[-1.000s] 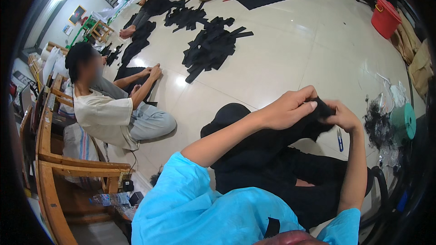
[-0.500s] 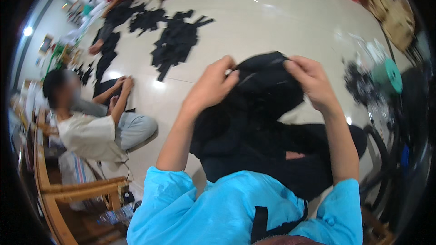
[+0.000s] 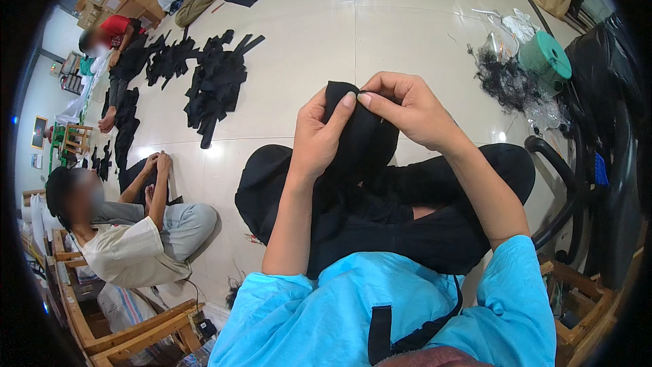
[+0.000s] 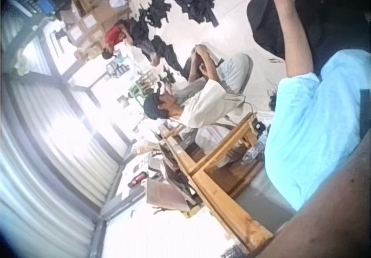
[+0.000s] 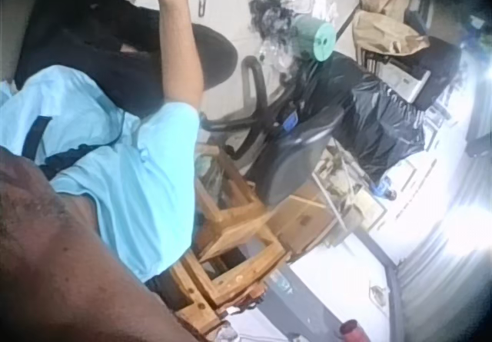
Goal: The person sits on the floor and uses scissors to trim the edges of a black fabric piece. They repeatedly fold and cut the material, discarding small trimmings onto the floor. Other workers are visible in the background performing similar tasks.
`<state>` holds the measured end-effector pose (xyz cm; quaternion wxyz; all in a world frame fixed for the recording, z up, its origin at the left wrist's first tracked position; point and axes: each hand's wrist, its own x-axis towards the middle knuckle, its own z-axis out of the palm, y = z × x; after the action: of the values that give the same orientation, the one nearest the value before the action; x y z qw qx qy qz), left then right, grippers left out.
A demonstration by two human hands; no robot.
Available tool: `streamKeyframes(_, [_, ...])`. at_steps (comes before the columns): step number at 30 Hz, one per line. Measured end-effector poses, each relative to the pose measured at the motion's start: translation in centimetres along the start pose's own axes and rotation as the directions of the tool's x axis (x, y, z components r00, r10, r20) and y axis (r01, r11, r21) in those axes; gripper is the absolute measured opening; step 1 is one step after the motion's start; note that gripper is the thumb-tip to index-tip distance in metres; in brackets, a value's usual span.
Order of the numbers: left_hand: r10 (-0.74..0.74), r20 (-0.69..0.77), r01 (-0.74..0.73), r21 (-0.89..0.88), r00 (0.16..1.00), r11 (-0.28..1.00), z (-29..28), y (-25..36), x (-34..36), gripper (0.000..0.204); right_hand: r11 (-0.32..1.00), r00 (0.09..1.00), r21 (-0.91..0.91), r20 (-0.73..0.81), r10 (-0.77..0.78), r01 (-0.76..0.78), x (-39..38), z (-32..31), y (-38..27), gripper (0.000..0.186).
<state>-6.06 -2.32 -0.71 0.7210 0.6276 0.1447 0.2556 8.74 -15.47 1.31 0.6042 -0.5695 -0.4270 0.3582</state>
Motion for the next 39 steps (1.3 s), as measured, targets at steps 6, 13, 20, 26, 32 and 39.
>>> streamKeyframes(6, [0.125, -0.071, -0.116, 0.120, 0.990, 0.986, -0.1, -1.4, 0.3, 0.023, 0.981, 0.995, -0.193, -0.088, -0.044, 0.026, 0.0, 1.0, 1.0, 0.021])
streamKeyframes(13, [0.171, -0.245, -0.111, 0.239, 0.954, 0.965, -0.3, -3.3, 0.0, 0.021, 0.937, 0.999, -0.350, -0.035, 0.008, -0.019, 0.7, 1.3, 1.6, 0.025])
streamKeyframes(20, [-0.230, -0.308, 0.169, -0.210, 0.923, 0.963, -2.2, -4.8, 0.0, 0.032, 0.797, 0.916, -0.462, -0.287, 0.281, -0.389, 4.5, -10.0, 15.1, 0.043])
streamKeyframes(26, [-0.212, -0.259, 0.162, -0.202, 0.942, 0.966, -2.4, -3.9, -0.4, 0.029, -0.156, 0.472, -0.575, -0.773, 0.423, -0.803, -0.7, -14.4, 26.0, 0.038])
streamKeyframes(32, [-0.248, -0.300, 0.157, -0.297, 0.921, 0.942, -2.8, -5.2, -0.2, 0.021, -0.081, 0.524, -0.599, -0.751, 0.401, -0.797, -3.6, -20.3, 32.2, 0.029])
streamKeyframes(39, [-0.160, -0.262, 0.076, -0.305, 0.952, 0.949, -2.5, -4.2, -0.6, 0.024, 0.072, 0.507, -0.531, -0.748, 0.428, -0.844, -2.4, -15.3, 28.4, 0.029])
